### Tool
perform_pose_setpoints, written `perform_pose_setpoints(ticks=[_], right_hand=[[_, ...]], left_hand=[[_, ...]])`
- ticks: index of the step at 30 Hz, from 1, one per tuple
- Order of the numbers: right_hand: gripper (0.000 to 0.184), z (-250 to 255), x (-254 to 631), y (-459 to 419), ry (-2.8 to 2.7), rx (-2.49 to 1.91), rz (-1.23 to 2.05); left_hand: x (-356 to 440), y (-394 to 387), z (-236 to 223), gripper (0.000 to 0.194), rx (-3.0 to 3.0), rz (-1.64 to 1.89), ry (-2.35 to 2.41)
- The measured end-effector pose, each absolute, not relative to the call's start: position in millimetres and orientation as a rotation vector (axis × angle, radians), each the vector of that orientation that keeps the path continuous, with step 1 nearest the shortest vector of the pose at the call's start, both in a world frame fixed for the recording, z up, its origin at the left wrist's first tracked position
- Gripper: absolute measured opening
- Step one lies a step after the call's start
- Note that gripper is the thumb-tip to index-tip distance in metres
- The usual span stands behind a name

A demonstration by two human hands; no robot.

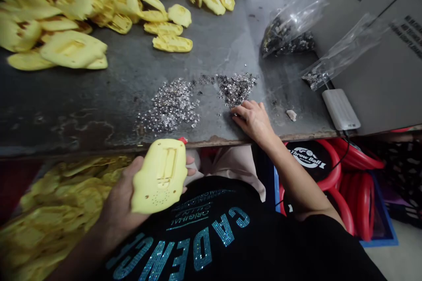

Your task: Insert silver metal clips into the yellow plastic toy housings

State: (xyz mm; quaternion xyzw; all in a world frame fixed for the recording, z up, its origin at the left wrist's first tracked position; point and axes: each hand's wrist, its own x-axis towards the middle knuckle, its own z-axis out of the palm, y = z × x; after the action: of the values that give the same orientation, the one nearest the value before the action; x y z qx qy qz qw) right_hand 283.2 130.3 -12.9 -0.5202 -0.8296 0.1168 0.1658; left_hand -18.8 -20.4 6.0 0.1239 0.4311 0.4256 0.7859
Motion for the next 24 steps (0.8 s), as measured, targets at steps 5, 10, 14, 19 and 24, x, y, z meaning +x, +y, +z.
perform_pose_setpoints(ticks=[5,10,14,19,24], right_hand=[[0.023,-13,285,125,-2.407,-1.337,0.402],[0.025,-14,296,115,-2.291,-1.29,0.542],[0.021,-17,294,112,-2.226,-1.34,0.481],[0.012,-20,288,111,-2.244,-1.329,0.405],[0.012,-21,282,111,-2.235,-1.357,0.34]], left_hand=[[-17,-20,2,0.054,0.255,0.925,0.849],[-17,-20,-1,0.056,0.216,0.913,0.866],[-16,-18,0,0.059,0.191,0.91,0.862],[-11,-17,5,0.055,0.153,0.898,0.845],[-5,-17,10,0.059,0.144,0.912,0.885]])
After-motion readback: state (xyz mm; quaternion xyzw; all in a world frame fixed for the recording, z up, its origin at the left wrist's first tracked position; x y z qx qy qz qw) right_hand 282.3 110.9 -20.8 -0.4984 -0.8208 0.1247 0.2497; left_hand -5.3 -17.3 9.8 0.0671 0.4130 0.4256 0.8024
